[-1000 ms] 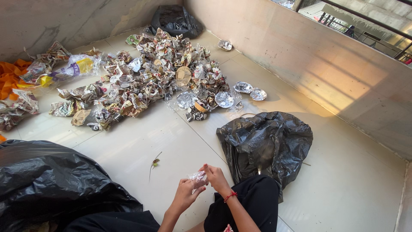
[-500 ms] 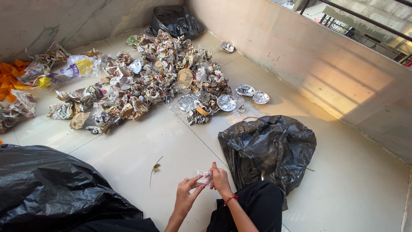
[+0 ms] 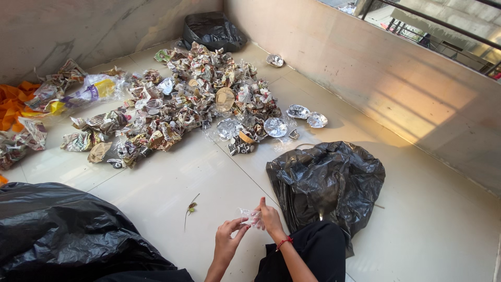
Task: The person sits on a tiled floor and sorts through a pile of discarded items, including foil containers, plastic wrappers, and newspaper. They pick up items one by one, unwrap or flatten them, and place them into a black plastic bag.
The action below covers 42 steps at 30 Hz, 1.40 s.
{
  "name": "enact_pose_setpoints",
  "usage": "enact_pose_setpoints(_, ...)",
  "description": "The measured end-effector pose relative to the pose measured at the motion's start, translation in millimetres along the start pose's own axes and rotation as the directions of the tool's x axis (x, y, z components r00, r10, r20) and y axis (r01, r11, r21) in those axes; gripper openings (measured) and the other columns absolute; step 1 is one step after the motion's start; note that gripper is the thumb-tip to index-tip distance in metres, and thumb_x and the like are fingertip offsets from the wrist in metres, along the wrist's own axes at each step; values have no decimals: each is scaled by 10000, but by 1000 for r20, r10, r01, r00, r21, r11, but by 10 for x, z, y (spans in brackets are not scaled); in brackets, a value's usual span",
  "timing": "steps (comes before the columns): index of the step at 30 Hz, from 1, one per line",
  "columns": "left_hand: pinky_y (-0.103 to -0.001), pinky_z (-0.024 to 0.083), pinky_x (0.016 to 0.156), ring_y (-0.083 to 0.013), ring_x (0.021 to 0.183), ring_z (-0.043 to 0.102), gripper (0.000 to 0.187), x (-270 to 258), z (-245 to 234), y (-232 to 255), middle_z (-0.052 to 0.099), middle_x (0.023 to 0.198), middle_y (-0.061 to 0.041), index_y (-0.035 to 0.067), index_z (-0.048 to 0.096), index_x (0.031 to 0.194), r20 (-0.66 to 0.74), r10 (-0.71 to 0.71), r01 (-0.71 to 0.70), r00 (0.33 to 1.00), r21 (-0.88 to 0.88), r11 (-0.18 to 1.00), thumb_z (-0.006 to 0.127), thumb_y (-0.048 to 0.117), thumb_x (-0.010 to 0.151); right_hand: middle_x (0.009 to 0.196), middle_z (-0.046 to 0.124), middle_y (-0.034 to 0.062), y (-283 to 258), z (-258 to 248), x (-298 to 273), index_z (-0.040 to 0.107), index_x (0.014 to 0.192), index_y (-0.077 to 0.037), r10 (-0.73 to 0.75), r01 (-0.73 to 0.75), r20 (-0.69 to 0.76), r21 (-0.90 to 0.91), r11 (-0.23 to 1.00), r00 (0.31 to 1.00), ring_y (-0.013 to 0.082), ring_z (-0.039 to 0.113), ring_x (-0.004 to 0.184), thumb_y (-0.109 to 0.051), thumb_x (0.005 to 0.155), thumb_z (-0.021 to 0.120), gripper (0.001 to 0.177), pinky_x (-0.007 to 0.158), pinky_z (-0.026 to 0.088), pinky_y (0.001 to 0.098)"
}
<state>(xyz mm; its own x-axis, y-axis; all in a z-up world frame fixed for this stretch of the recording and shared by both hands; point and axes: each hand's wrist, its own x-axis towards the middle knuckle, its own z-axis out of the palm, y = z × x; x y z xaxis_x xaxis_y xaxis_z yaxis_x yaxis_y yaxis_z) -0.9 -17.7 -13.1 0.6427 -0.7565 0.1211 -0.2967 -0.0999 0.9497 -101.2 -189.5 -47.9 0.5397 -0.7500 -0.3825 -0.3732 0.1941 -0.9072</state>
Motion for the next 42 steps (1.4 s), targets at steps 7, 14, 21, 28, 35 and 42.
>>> enact_pose_setpoints(7, -335, 500, 744, -141, 929, 693, 205, 0, -118, -107, 832, 1019, 19, 130, 736, 1098, -4, -315, 315, 949, 47, 948, 584, 201, 980, 1169, 760, 76, -310, -673, -76, 775, 1076, -85, -563, 508, -372, -243, 826, 738, 272, 559, 1328, -615, 1064, 278, 727, 1120, 431, 410)
enact_pose_setpoints(14, -311, 534, 689, -144, 919, 690, 227, -12, 48, -107, 824, 1009, 17, 134, 723, 1132, 47, -180, 176, 983, 83, 981, 574, 198, 973, 1585, 412, 109, -419, -1200, -2, 410, 1529, -71, -499, 540, -452, -46, 841, 739, 300, 324, 1493, -562, 1060, 315, 686, 1156, 313, 418)
enact_pose_setpoints(21, -299, 585, 672, -172, 738, 739, 212, 123, 254, 46, 776, 976, -50, 119, 792, 1041, -2, -33, 33, 999, 122, 992, 756, 109, 833, 1457, 603, 163, -787, -1652, 156, 522, 1446, -21, -603, 551, -637, -315, 773, 480, 292, 630, 1314, -468, 1087, 423, 582, 1074, 514, 365)
enact_pose_setpoints(28, -362, 577, 758, -265, 872, 711, 187, 551, 1442, 547, 729, 975, -93, 76, 771, 1023, -60, 405, -393, 912, 155, 906, 749, 73, 838, 1523, 551, 188, -916, -1635, -51, 489, 1469, -3, -740, 759, -601, -318, 568, 302, 293, 458, 1478, -492, 1111, 392, 613, 1163, 392, 397)
enact_pose_setpoints(35, -406, 511, 1012, -350, 1245, 601, 445, 1156, 2558, 440, 641, 1324, -180, -31, 623, 1300, 231, 715, -751, 660, 176, 637, 613, 10, 857, 1569, 462, 258, -709, -1730, -13, 491, 1441, 43, -722, 803, -640, -269, 531, 264, 353, 445, 1487, -521, 1100, 392, 666, 1218, 366, 457)
enact_pose_setpoints(42, -486, 381, 1147, -405, 1299, 515, 454, 1656, 3381, 181, 569, 1357, -246, -52, 536, 1340, 440, 715, -821, 544, 103, 561, 603, 101, 918, 1603, 367, 295, -722, -1669, 85, 476, 1430, 42, -766, 814, -600, -311, 490, 232, 359, 484, 1449, -509, 1118, 376, 641, 1219, 362, 474)
